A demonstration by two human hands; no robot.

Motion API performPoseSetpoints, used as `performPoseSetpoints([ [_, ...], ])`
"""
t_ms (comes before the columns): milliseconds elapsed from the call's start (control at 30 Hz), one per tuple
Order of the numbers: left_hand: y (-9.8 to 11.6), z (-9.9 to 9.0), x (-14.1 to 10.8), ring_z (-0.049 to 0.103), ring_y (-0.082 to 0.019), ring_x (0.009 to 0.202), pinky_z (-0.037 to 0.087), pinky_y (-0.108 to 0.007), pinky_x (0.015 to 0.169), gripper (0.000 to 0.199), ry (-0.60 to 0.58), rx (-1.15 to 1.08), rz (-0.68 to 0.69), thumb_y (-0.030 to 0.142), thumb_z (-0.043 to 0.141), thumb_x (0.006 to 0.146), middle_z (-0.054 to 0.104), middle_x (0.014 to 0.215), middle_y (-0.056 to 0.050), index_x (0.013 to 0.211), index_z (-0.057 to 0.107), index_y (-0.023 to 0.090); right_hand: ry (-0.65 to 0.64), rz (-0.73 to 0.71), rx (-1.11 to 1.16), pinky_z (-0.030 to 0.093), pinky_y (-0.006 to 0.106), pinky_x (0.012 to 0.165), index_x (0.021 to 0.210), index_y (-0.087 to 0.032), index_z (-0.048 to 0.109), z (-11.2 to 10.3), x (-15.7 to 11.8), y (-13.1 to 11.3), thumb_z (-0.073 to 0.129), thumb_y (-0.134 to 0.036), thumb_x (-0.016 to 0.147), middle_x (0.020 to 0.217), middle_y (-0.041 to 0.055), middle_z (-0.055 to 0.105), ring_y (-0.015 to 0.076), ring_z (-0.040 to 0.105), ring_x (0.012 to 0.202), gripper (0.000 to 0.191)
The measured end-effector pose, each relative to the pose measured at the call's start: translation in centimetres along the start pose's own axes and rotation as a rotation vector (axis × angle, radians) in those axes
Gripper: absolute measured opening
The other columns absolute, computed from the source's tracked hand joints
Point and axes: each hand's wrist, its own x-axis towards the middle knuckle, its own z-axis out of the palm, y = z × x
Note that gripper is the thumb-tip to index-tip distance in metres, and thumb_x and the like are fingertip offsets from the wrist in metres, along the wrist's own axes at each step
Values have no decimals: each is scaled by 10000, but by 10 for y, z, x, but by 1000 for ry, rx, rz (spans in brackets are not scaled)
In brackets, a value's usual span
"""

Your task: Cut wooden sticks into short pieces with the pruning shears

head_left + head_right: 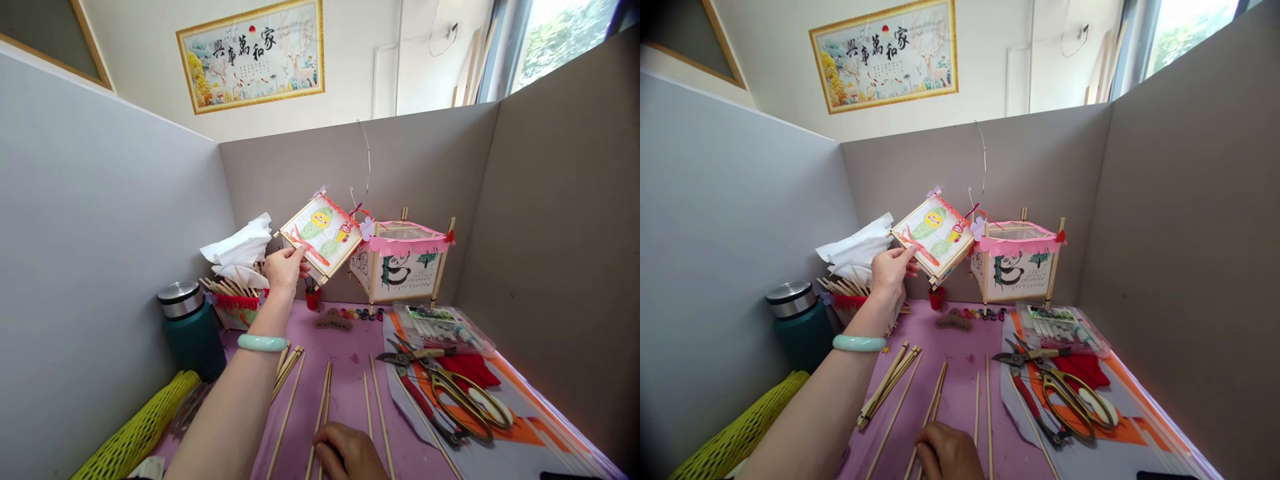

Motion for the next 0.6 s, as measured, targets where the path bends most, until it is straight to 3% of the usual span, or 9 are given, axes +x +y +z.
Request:
performPoseSetpoints([
  [600, 8, 1, -6, 548, -98, 391, 442, -192, 366, 172, -33, -50, -69, 265, 689, 673, 583, 483, 14, 654, 631, 104, 17, -10, 2, 389, 191, 648, 831, -179, 628, 0, -2, -2, 469, -171, 855, 779, 19, 664, 126, 610, 717, 162],
])
